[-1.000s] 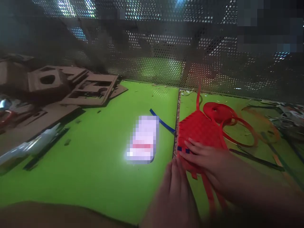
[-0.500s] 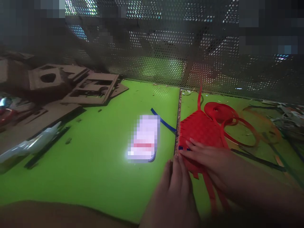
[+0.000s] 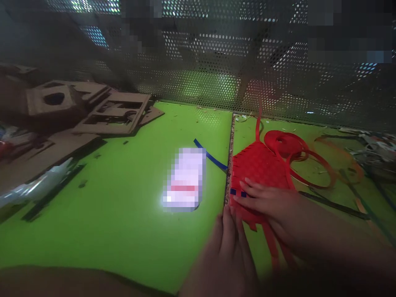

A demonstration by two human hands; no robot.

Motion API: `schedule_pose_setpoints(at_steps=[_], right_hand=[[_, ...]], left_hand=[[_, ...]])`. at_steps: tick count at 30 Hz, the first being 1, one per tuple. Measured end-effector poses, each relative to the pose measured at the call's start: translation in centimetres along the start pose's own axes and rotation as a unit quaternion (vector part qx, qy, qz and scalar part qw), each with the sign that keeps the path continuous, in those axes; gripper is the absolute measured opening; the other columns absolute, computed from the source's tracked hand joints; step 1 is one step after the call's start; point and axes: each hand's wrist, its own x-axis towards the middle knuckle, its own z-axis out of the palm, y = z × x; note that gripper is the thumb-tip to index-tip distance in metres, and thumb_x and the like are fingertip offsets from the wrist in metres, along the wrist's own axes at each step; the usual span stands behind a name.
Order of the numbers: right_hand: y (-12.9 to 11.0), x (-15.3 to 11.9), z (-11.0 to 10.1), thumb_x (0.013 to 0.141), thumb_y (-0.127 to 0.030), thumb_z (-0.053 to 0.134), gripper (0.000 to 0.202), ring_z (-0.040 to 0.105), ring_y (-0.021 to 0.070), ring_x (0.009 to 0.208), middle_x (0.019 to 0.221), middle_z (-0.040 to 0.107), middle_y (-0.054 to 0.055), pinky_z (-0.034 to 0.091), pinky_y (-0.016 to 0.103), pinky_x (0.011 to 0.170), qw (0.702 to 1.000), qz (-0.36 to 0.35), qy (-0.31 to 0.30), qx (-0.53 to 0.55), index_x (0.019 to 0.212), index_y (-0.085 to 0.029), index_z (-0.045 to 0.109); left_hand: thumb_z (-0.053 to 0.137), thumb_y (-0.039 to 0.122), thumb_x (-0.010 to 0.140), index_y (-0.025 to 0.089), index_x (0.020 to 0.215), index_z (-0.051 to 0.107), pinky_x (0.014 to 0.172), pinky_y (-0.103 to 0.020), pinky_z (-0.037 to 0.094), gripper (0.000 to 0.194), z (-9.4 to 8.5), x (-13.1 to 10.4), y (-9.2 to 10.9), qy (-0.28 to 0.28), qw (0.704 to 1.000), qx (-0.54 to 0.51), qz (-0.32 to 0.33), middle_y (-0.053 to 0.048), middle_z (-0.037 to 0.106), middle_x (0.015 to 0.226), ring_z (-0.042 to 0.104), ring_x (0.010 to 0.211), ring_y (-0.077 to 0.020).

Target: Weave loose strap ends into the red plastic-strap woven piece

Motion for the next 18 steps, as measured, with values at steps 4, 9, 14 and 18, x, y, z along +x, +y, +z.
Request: schedule_pose_setpoints(at_steps=[4,9,14,18], right_hand=[[0.3,0.0,0.0,0.106,-0.024,0.061,0.058,0.057,0.0297,0.149,0.166,0.052,-0.004,0.048,0.052,0.124,1.000,-0.001,-0.007,-0.002,0.158,-0.047,0.054],[-0.7,0.3,-0.7,0.104,-0.021,0.062,0.057,0.057,0.0296,0.149,0.164,0.055,-0.003,0.046,0.052,0.125,1.000,0.011,-0.016,0.014,0.155,-0.045,0.060],[-0.9,0.3,-1.0,0.101,-0.014,0.061,0.061,0.058,0.0295,0.148,0.163,0.055,-0.002,0.046,0.053,0.125,0.999,0.023,-0.028,0.004,0.155,-0.043,0.061],[-0.4,0.3,-0.8,0.100,-0.014,0.063,0.063,0.058,0.0289,0.149,0.165,0.054,-0.003,0.045,0.051,0.126,1.000,0.009,-0.024,0.015,0.155,-0.043,0.061]], left_hand=[[0.048,0.037,0.108,0.009,0.134,0.078,0.109,-0.043,0.051,0.049,0.1,0.3,-0.1,0.009,1.000,-0.013,-0.009,-0.016,0.076,0.138,0.069,0.130,-0.0347],[0.049,0.039,0.107,0.011,0.143,0.073,0.111,-0.045,0.050,0.051,0.2,-0.3,0.3,-0.016,1.000,0.002,-0.013,-0.017,0.071,0.146,0.067,0.134,-0.0338],[0.053,0.041,0.105,0.013,0.142,0.074,0.111,-0.052,0.048,0.051,0.3,-0.7,0.5,-0.026,0.999,0.020,-0.019,-0.017,0.071,0.146,0.064,0.136,-0.0373],[0.055,0.040,0.104,0.016,0.137,0.077,0.109,-0.051,0.048,0.047,0.0,-0.2,0.0,-0.034,0.999,-0.004,-0.006,-0.017,0.073,0.142,0.064,0.135,-0.0355]])
